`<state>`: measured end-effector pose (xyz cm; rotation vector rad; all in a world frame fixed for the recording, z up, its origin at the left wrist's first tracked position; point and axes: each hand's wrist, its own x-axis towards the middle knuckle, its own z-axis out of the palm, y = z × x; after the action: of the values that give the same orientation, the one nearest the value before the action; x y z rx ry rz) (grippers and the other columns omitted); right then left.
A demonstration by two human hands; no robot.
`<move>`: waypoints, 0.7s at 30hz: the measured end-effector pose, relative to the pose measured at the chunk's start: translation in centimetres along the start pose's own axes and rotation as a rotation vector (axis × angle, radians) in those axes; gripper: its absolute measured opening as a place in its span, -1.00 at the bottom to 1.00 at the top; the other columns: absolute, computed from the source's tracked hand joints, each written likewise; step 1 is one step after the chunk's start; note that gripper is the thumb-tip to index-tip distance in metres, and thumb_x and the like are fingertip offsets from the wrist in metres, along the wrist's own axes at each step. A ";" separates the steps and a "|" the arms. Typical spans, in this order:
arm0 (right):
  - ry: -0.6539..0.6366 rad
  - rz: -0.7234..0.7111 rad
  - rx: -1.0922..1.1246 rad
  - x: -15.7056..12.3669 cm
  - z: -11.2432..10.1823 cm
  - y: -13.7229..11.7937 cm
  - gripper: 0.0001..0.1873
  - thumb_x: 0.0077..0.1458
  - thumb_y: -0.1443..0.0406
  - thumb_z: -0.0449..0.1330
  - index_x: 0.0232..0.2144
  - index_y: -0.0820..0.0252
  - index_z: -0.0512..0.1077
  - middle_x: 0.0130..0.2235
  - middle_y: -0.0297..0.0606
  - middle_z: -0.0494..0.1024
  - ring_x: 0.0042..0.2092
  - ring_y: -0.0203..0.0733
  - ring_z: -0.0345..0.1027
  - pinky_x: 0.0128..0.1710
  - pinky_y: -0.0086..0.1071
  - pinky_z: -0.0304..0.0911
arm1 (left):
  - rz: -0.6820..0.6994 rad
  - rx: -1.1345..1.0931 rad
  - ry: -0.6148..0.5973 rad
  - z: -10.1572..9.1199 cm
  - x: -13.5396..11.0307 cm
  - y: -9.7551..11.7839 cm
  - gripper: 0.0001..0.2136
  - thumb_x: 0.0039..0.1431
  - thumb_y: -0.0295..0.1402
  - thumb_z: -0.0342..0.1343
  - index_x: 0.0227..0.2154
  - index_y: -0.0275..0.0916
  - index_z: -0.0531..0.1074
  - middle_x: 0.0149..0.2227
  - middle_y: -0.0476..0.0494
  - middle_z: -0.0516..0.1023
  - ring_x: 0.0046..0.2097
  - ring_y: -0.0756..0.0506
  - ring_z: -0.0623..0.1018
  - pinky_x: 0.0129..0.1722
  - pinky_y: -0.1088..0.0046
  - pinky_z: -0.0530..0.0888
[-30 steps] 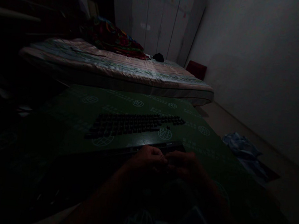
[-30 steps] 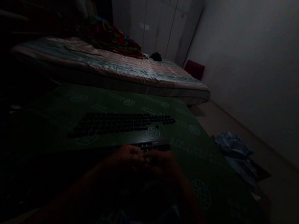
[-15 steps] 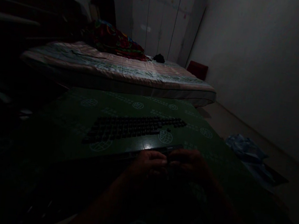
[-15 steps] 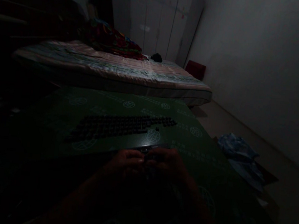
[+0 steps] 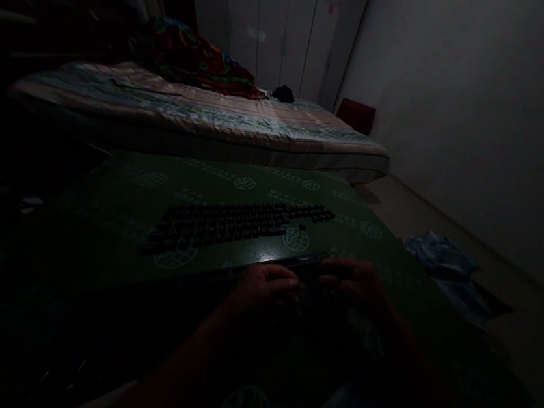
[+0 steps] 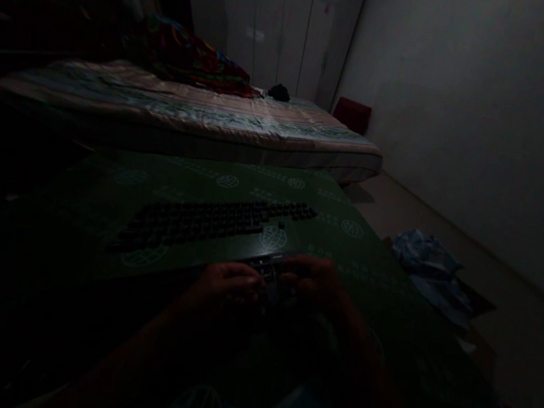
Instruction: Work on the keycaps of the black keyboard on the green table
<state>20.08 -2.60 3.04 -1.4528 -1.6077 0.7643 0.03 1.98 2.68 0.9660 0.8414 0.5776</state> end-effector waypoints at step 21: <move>0.103 0.184 -0.283 5.7 -3.1 7.3 -0.70 -0.16 0.24 0.21 -0.32 0.24 0.54 -0.37 -0.22 0.57 -0.38 -0.22 0.40 -0.41 -0.44 0.22 | 0.156 0.322 0.263 0.2 0.1 0.0 -0.81 -0.22 -0.26 0.17 -0.57 -0.30 0.47 -0.60 0.00 0.46 -0.55 0.01 0.41 -0.55 0.54 0.31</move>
<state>26.39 3.81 -0.78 -1.8321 -1.5646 0.5679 0.28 1.94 2.77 1.2751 1.1238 0.7276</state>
